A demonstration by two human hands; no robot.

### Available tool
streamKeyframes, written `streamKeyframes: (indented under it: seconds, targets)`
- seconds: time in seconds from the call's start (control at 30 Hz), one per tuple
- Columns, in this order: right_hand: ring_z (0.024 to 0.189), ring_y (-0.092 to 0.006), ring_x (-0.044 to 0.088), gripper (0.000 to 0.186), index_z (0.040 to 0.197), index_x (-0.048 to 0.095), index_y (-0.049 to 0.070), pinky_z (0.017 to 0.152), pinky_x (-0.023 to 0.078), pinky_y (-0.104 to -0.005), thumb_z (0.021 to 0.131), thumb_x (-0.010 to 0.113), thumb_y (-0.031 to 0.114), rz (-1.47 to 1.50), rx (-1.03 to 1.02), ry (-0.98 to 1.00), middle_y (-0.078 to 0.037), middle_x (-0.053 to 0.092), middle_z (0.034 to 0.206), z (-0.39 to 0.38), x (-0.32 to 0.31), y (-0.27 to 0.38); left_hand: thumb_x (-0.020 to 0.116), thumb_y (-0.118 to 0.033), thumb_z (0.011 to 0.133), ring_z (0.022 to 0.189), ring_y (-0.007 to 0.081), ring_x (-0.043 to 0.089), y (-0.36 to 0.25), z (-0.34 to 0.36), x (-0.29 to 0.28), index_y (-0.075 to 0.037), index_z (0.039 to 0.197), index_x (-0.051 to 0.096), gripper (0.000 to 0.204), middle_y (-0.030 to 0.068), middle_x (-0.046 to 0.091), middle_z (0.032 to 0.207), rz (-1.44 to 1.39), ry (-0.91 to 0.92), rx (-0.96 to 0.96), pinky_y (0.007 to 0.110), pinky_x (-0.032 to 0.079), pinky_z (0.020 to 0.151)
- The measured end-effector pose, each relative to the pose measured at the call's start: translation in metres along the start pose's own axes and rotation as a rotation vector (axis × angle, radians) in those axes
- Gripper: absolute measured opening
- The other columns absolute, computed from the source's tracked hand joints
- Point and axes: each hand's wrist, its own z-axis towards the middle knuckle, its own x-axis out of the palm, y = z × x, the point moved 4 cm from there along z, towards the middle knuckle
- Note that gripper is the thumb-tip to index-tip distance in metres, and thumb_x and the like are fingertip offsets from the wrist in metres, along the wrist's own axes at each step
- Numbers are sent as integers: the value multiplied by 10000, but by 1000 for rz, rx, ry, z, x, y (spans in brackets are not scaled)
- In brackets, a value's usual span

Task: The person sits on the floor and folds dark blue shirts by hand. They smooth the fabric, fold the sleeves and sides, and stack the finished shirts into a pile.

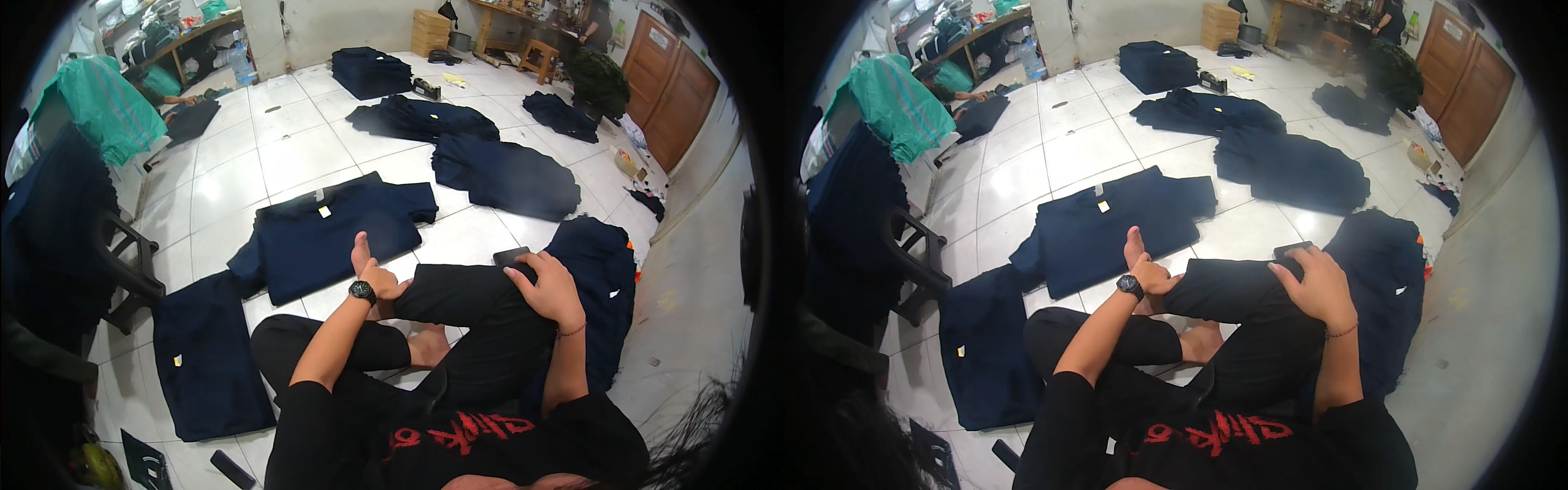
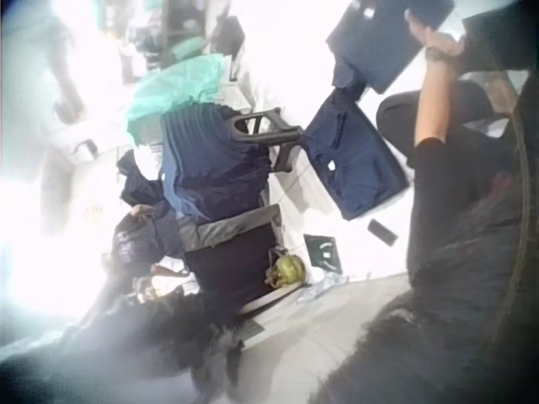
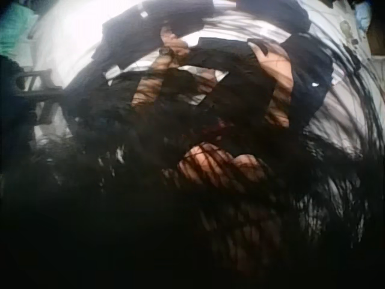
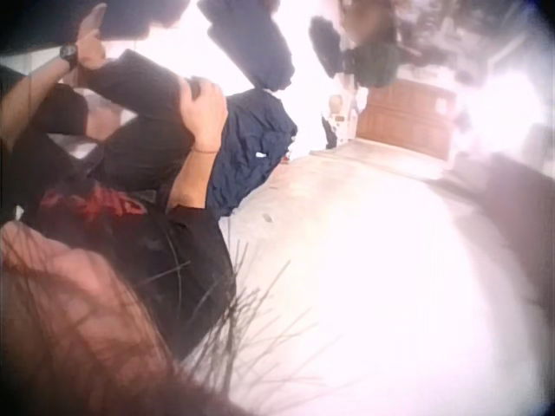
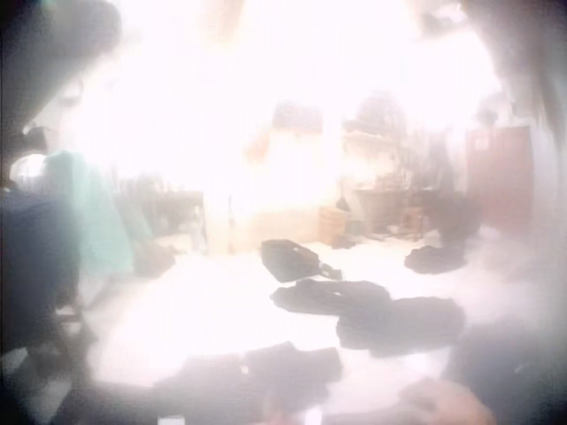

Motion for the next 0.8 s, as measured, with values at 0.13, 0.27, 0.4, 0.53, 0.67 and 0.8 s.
streamKeyframes:
  seconds: [0.13, 0.27, 0.4, 0.53, 0.67, 0.8]
  targets:
    - [988, -361, 703, 429, 1130, 773, 64, 861, 560, -457, 983, 741, 466, 10, 20, -43, -142, 727, 1011, -9, -6, 1, 544, -626, 969, 1517, 474, 375, 4, 11, 19, -26, 928, 863, 681, 394, 636, 1344, -244, -397, 16, 610, 205, 1283]
    - [953, -348, 697, 412, 1132, 771, 64, 833, 552, -452, 982, 747, 447, 17, -28, -70, -128, 724, 974, -4, 1, 15, 713, -525, 880, 1599, 607, 87, 25, -14, 24, -12, 940, 833, 531, 500, 469, 1490, -224, -710, 119, 625, 77, 1343]
    - [966, -359, 680, 423, 1160, 768, 63, 834, 547, -454, 980, 751, 446, -55, -35, -86, -136, 708, 994, -13, 0, 5, 795, -272, 880, 1045, 448, 481, 8, -58, -75, -53, 778, 626, 294, 225, 587, 1093, -435, -1145, 131, 484, 362, 934]
    - [983, -391, 664, 495, 1236, 755, 56, 866, 550, -463, 979, 746, 479, -122, 4, -55, -174, 686, 1054, -12, 2, 14, 764, -189, 978, 738, 147, 464, 82, -166, -156, -76, 872, 552, 263, 16, 496, 839, -790, -1795, -22, 321, 385, 670]
    - [999, -409, 671, 562, 1287, 744, 48, 890, 555, -469, 974, 741, 515, -204, 47, -61, -205, 677, 1071, -2, 9, -6, 671, -154, 1094, 1018, 219, 683, 178, -231, -132, 26, 1161, 660, 192, 126, 733, 1139, -939, -1682, -274, 374, 541, 926]
    - [983, -403, 692, 556, 1260, 755, 41, 871, 553, -459, 968, 746, 515, -207, 10, 30, -226, 683, 1007, 29, 41, -33, 757, -224, 1028, 795, 229, 680, 236, -240, -45, 9, 1120, 650, 273, 111, 724, 880, -706, -1324, -554, 383, 551, 769]
